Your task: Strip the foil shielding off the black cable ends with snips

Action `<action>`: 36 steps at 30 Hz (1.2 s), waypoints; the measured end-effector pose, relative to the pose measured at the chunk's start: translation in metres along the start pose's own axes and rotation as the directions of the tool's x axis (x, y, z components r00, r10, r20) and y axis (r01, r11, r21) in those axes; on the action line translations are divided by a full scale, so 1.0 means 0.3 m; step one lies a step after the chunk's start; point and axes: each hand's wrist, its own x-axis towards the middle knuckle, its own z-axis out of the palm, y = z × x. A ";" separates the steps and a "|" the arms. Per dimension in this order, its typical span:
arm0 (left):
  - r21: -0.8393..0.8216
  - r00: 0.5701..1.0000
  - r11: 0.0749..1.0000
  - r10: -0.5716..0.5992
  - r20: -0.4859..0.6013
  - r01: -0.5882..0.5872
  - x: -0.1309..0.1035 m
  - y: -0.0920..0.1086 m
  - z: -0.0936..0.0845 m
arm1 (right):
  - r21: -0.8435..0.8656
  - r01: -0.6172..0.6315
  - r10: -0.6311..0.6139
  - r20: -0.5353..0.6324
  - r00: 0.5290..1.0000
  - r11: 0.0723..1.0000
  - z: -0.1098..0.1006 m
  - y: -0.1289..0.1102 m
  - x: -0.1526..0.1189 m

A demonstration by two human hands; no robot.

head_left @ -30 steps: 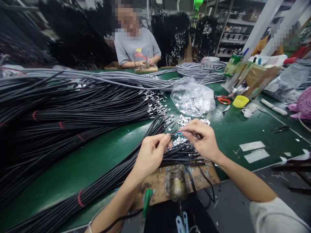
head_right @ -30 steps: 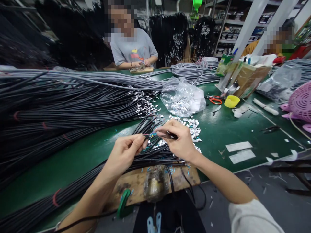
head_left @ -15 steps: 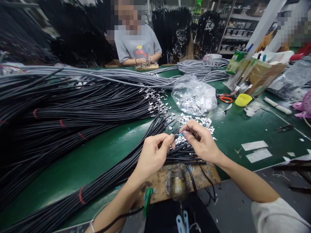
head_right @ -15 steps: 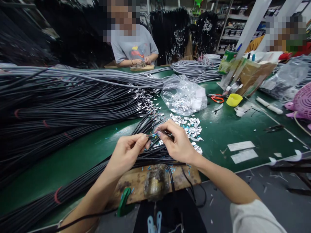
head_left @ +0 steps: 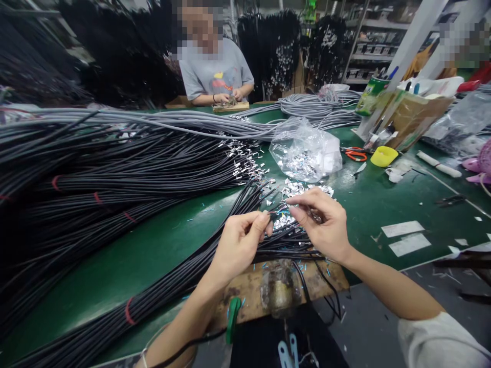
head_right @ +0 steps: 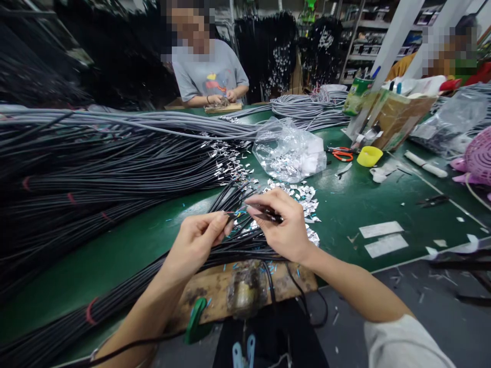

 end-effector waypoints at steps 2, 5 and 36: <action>0.004 1.000 1.000 0.001 -0.003 -0.001 0.001 0.000 0.000 | -0.002 0.021 -0.021 -0.004 1.000 1.000 -0.003 -0.002 0.000; 0.022 1.000 1.000 -0.007 0.003 0.007 0.000 0.000 0.001 | 0.053 -0.008 0.006 0.038 0.999 0.999 -0.006 0.001 0.003; 0.111 0.994 0.994 0.022 -0.106 -0.010 -0.013 -0.016 0.032 | 0.103 -0.049 0.047 0.022 0.999 0.994 0.003 0.015 -0.025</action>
